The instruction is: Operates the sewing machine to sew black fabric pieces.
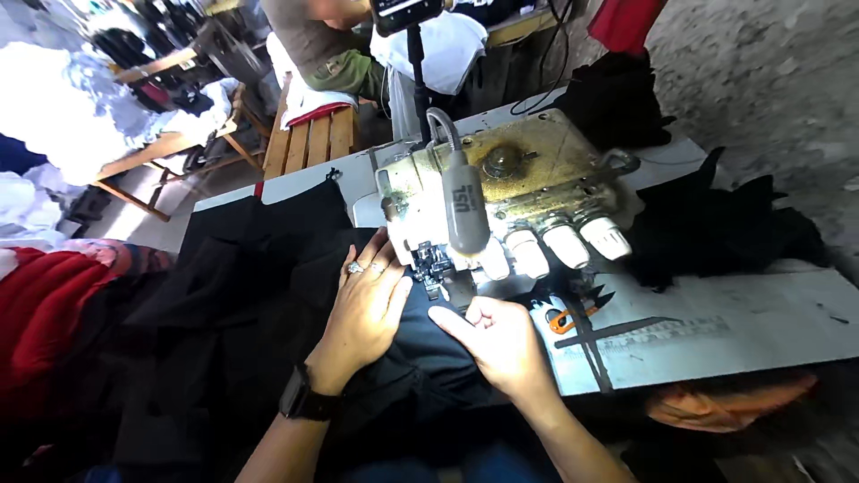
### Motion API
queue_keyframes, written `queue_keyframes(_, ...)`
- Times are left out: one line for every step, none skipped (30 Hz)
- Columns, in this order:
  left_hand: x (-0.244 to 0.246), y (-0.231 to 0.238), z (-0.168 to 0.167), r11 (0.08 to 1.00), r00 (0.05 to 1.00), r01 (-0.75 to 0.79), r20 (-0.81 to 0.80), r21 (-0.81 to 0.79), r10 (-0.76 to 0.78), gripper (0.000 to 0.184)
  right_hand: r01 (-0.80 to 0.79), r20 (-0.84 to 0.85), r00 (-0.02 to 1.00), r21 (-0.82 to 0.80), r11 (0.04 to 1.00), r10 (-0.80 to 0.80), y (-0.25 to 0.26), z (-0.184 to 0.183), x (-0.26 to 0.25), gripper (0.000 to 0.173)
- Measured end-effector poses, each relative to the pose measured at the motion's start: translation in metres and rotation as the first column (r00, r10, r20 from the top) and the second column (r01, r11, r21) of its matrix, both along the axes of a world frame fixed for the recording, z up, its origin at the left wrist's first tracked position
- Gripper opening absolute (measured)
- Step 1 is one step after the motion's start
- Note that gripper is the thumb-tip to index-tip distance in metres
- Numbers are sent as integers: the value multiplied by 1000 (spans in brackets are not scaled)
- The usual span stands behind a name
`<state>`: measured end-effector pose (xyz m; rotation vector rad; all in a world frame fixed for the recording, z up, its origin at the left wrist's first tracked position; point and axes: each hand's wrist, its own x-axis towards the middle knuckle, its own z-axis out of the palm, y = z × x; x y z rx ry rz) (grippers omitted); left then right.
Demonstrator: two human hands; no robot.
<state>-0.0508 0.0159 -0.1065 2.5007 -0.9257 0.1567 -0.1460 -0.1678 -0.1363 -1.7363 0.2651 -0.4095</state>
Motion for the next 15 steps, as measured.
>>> queue_keyframes(-4, 4, 2, 1000, 1000, -13, 19, 11, 13, 44, 6, 11, 1000, -41, 999, -6, 1, 1, -8, 42)
queue_keyframes(-12, 8, 5, 1000, 999, -22, 44, 7, 22, 46, -15, -5, 1000, -94, 995, 15, -1, 1, -21, 38)
queue_keyframes(-26, 14, 9, 999, 997, -22, 72, -26, 24, 50, -77, -75, 995, -130, 989, 68, -4, 1, -34, 36)
queue_keyframes(-44, 21, 16, 997, 996, -19, 83, -70, 25, 57, -182, -185, 970, -116, 976, 159, -9, 3, -46, 33)
queue_keyframes(-66, 29, 23, 993, 997, -3, 73, -119, 11, 70, -287, -292, 920, -40, 957, 263, -15, 5, -55, 33)
queue_keyframes(-90, 36, 28, 988, 1000, 21, 24, -156, -17, 84, -344, -335, 877, 60, 937, 343, -18, 8, -61, 30)
queue_keyframes(-113, 42, 28, 987, 999, 26, -35, -161, -32, 94, -368, -314, 861, 162, 916, 401, -21, 14, -64, 27)
queue_keyframes(-133, 45, 22, 991, 997, 9, -74, -131, -19, 98, -390, -260, 851, 272, 880, 457, -23, 23, -64, 23)
queue_keyframes(-148, 49, 14, 997, 997, -35, -72, -70, 30, 92, -408, -202, 838, 383, 829, 506, -22, 33, -64, 21)
queue_keyframes(-159, 56, 6, 994, 994, -107, -24, -40, 106, 75, -419, -167, 824, 462, 782, 541, -18, 43, -64, 19)
queue_keyframes(-166, 64, 4, 981, 980, -183, 64, -63, 187, 55, -424, -158, 811, 504, 752, 564, -16, 51, -65, 18)
queue_keyframes(-167, 70, 11, 967, 952, -240, 174, -87, 252, 39, -423, -172, 801, 515, 746, 573, -16, 57, -63, 18)
queue_keyframes(-169, 72, 24, 961, 930, -259, 243, -92, 274, 30, -417, -213, 792, 495, 762, 571, -19, 60, -64, 19)
queue_keyframes(-176, 72, 34, 964, 929, -257, 260, -63, 265, 28, -422, -271, 779, 440, 792, 566, -21, 57, -67, 21)
queue_keyframes(-181, 71, 35, 970, 939, -240, 245, -28, 240, 33, -444, -336, 767, 337, 830, 547, -23, 52, -68, 23)
